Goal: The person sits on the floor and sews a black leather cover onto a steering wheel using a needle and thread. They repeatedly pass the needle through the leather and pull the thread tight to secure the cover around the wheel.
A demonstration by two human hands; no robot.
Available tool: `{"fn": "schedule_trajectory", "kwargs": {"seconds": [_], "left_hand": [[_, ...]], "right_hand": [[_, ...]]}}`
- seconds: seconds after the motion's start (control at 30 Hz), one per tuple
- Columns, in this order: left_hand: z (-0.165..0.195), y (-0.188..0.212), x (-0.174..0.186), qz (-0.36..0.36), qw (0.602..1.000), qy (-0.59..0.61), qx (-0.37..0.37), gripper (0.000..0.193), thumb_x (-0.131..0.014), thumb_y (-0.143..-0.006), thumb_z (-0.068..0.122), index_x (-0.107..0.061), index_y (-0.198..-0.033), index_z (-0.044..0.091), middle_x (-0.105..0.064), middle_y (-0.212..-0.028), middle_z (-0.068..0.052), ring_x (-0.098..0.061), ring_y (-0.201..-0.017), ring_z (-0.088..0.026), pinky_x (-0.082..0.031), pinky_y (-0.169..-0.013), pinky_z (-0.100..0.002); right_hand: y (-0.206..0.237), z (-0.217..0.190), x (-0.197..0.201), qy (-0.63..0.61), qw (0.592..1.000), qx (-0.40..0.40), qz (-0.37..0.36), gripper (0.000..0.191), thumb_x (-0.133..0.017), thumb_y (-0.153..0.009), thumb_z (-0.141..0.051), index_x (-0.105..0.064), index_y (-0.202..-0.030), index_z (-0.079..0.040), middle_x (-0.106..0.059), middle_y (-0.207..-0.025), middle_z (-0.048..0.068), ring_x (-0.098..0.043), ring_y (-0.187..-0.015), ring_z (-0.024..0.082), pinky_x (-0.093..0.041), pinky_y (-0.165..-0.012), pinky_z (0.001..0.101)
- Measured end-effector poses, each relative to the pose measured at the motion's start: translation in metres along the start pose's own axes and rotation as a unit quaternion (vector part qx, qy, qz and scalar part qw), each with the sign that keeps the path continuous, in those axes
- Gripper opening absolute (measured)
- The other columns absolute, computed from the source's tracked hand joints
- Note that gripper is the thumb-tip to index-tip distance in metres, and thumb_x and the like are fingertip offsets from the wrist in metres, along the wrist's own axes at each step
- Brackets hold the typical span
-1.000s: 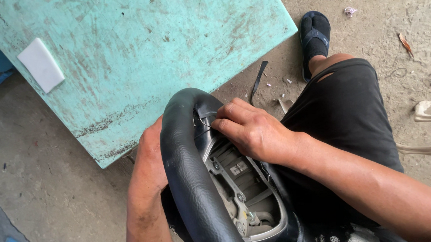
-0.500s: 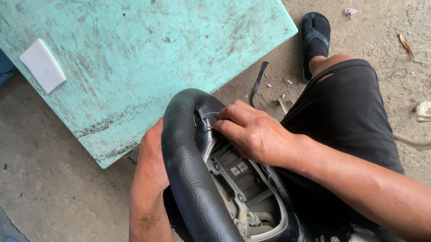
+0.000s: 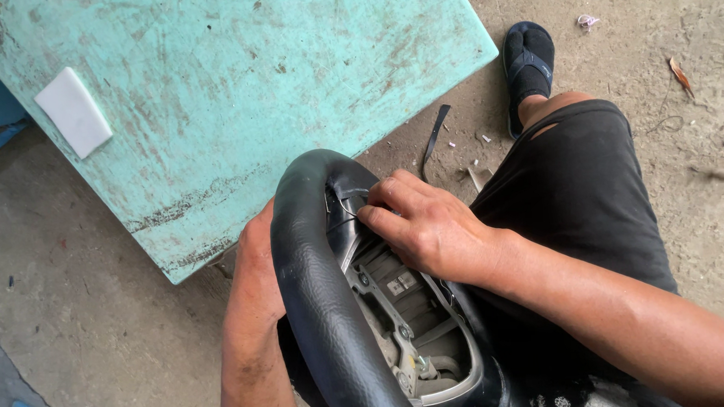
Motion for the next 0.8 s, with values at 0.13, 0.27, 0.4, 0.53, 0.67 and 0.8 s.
{"fn": "schedule_trajectory", "kwargs": {"seconds": [0.13, 0.27, 0.4, 0.53, 0.67, 0.8], "left_hand": [[-0.003, -0.001, -0.001, 0.008, 0.999, -0.031, 0.019, 0.030, -0.071, -0.086, 0.002, -0.069, -0.115, 0.002, -0.069, -0.086, 0.000, -0.063, -0.076, -0.006, -0.052, -0.067, -0.024], [-0.005, -0.002, 0.000, 0.007, 0.998, -0.060, -0.008, 0.032, -0.075, -0.081, 0.001, -0.068, -0.113, 0.001, -0.071, -0.085, -0.002, -0.065, -0.076, -0.008, -0.055, -0.069, -0.025], [-0.004, -0.001, 0.000, 0.016, 0.996, -0.080, -0.038, 0.038, -0.074, -0.080, 0.000, -0.066, -0.118, 0.000, -0.071, -0.089, -0.003, -0.064, -0.081, -0.010, -0.054, -0.074, -0.026], [-0.002, 0.000, -0.002, 0.014, 0.998, -0.064, -0.015, 0.036, -0.074, -0.082, 0.001, -0.067, -0.117, 0.001, -0.070, -0.088, -0.003, -0.063, -0.079, -0.011, -0.054, -0.072, -0.028], [0.000, 0.001, -0.003, 0.024, 0.994, -0.086, -0.057, 0.038, -0.072, -0.085, 0.001, -0.065, -0.122, 0.002, -0.070, -0.092, -0.003, -0.063, -0.083, -0.011, -0.054, -0.076, -0.028], [-0.001, 0.000, -0.003, 0.026, 0.992, -0.105, -0.067, 0.041, -0.075, -0.081, 0.002, -0.064, -0.121, 0.001, -0.070, -0.090, -0.004, -0.063, -0.082, -0.012, -0.054, -0.076, -0.028]], "right_hand": [[0.000, -0.003, 0.000, 0.015, 1.000, 0.000, 0.007, 0.034, -0.070, -0.082, -0.002, -0.066, -0.115, 0.002, -0.061, -0.108, 0.014, -0.061, -0.097, 0.030, -0.055, -0.076, 0.0376], [0.000, -0.007, 0.000, 0.032, 0.999, -0.007, 0.010, 0.035, -0.070, -0.080, -0.002, -0.067, -0.114, 0.002, -0.060, -0.104, 0.013, -0.060, -0.095, 0.030, -0.053, -0.077, 0.0383], [-0.001, -0.013, -0.001, 0.055, 0.998, -0.016, 0.010, 0.037, -0.069, -0.074, 0.000, -0.066, -0.111, 0.002, -0.059, -0.101, 0.014, -0.058, -0.090, 0.030, -0.051, -0.074, 0.0390], [0.000, -0.016, -0.003, 0.088, 0.996, -0.025, 0.016, 0.043, -0.067, -0.069, 0.002, -0.066, -0.111, 0.002, -0.056, -0.098, 0.013, -0.056, -0.089, 0.029, -0.051, -0.074, 0.0394], [0.000, -0.016, -0.009, 0.108, 0.994, -0.031, 0.009, 0.041, -0.068, -0.065, 0.000, -0.065, -0.107, 0.001, -0.054, -0.094, 0.012, -0.055, -0.089, 0.030, -0.051, -0.074, 0.0410], [-0.007, -0.006, -0.015, 0.129, 0.990, -0.057, 0.006, 0.030, -0.070, -0.069, -0.001, -0.063, -0.099, -0.002, -0.054, -0.093, 0.012, -0.056, -0.088, 0.030, -0.050, -0.072, 0.0415]]}}
Point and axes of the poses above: each hand's wrist, its own y-axis away from the middle knuckle, its own x-axis out of the back of the hand, z = x × y, the point moved 2 cm from there along -y, towards the middle knuckle
